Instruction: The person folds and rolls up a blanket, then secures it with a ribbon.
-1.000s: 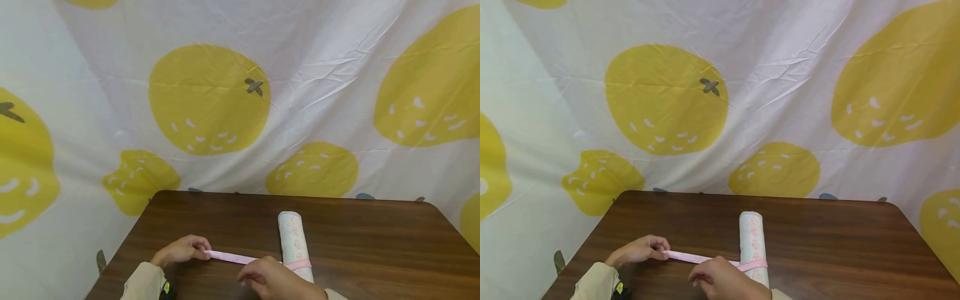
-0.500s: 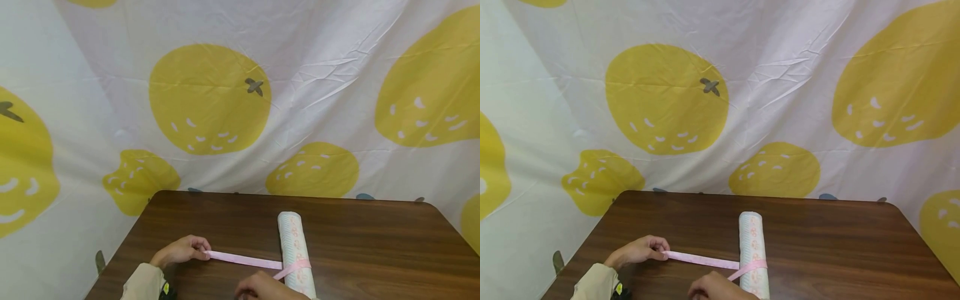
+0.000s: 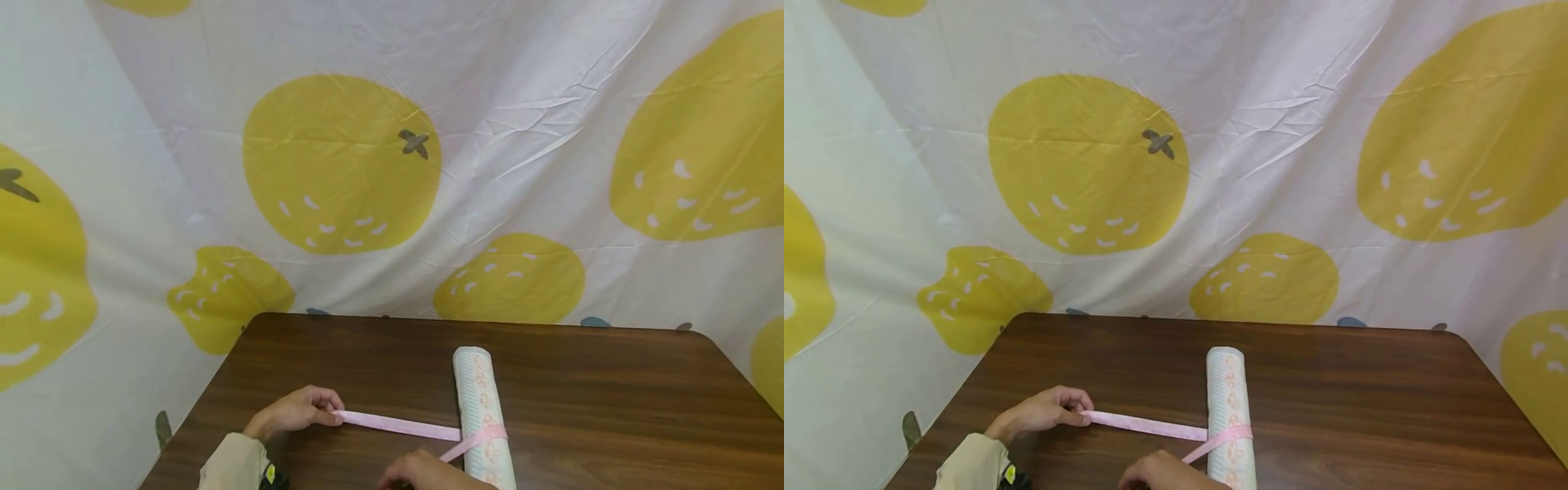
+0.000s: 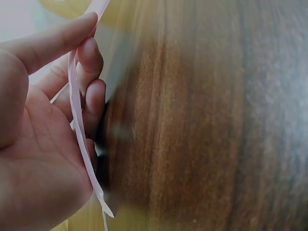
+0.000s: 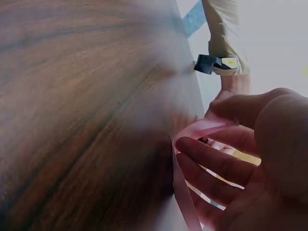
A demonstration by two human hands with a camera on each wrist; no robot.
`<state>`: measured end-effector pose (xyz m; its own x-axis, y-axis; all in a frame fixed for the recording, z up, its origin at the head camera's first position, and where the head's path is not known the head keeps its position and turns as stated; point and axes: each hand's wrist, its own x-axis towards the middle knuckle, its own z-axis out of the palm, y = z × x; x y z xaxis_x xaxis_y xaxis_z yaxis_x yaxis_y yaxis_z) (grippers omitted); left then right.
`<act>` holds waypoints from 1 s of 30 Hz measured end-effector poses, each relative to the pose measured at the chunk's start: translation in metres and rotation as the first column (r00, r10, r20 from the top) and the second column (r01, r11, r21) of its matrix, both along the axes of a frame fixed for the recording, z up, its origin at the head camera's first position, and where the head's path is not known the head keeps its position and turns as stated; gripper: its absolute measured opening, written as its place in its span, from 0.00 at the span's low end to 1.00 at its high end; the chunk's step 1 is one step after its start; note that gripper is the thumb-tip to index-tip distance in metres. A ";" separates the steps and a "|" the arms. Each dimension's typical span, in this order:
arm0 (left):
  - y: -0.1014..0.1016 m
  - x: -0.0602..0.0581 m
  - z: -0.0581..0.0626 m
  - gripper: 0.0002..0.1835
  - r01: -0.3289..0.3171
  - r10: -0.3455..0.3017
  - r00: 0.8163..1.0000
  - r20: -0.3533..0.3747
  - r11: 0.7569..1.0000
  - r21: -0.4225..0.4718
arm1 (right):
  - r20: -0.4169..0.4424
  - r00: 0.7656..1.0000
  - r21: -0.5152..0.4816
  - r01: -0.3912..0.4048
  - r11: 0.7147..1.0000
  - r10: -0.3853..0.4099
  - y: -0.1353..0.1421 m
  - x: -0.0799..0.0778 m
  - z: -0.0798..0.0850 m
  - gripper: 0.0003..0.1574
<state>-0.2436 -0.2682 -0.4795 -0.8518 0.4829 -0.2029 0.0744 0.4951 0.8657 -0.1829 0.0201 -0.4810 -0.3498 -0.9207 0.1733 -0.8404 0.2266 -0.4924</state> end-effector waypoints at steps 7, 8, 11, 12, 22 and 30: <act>-0.001 0.001 0.003 0.11 -0.020 0.019 0.999 0.029 0.999 0.031 | 0.162 0.987 -0.074 0.025 0.997 -0.013 0.004 0.000 0.005 0.10; -0.001 0.000 0.003 0.11 -0.021 0.020 0.999 0.028 0.999 0.031 | 0.207 0.978 -0.099 0.044 0.994 -0.023 0.005 0.000 0.006 0.10; -0.002 0.000 0.006 0.10 -0.020 0.019 1.000 0.019 1.000 0.022 | 0.286 0.956 -0.182 0.116 0.977 -0.060 0.007 -0.001 0.011 0.12; -0.002 0.000 0.007 0.10 -0.021 0.021 1.000 0.016 1.000 0.019 | 0.311 0.947 -0.206 0.144 0.968 -0.075 0.008 -0.001 0.012 0.12; 0.003 0.003 0.030 0.11 -0.050 0.046 0.997 0.061 0.997 0.061 | 0.542 0.819 -0.240 0.369 0.898 -0.191 0.012 -0.023 0.024 0.13; 0.017 0.007 0.051 0.13 0.034 -0.041 0.998 0.055 0.992 0.118 | 0.728 0.681 -0.256 0.379 0.889 -0.081 0.002 -0.035 0.028 0.23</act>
